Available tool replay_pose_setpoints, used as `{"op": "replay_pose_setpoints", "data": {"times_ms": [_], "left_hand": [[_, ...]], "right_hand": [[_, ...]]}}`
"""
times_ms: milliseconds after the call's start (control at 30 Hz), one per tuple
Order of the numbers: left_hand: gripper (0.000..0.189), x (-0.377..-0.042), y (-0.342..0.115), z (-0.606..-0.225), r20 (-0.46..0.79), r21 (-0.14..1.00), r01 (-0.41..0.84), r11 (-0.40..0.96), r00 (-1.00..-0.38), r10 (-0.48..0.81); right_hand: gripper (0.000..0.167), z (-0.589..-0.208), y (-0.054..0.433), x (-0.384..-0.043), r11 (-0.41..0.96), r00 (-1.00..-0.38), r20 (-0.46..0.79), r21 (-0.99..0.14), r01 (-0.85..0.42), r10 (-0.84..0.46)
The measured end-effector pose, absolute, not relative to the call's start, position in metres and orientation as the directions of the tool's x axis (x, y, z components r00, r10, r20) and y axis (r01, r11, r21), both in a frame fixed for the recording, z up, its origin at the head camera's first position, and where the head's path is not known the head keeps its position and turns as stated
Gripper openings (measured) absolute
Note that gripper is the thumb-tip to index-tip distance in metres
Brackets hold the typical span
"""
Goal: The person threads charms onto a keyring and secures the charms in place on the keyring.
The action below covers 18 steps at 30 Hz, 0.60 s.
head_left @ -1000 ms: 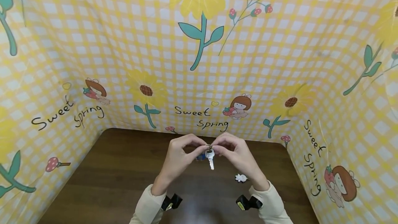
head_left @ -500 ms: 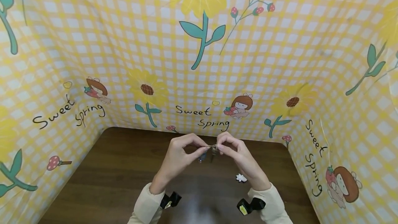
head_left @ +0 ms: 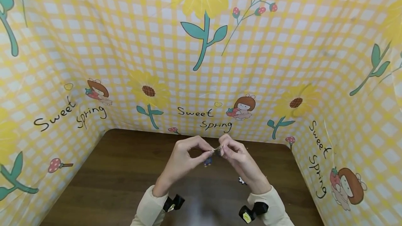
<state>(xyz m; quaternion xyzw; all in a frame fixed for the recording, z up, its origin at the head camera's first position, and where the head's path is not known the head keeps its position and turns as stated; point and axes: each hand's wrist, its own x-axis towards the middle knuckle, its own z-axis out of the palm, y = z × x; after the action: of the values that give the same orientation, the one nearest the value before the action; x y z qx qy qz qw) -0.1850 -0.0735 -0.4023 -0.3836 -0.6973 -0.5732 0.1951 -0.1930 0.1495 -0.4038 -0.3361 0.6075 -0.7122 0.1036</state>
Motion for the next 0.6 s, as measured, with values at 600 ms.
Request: {"op": "replay_pose_setpoints", "data": {"times_ms": [600], "left_hand": [[0.016, -0.1848, -0.0714, -0.3980, 0.719, 0.643, 0.766, 0.020, -0.612, 0.329]], "right_hand": [[0.033, -0.4012, 0.1499, -0.1932, -0.284, -0.765, 0.300, -0.945, -0.160, -0.570]]}}
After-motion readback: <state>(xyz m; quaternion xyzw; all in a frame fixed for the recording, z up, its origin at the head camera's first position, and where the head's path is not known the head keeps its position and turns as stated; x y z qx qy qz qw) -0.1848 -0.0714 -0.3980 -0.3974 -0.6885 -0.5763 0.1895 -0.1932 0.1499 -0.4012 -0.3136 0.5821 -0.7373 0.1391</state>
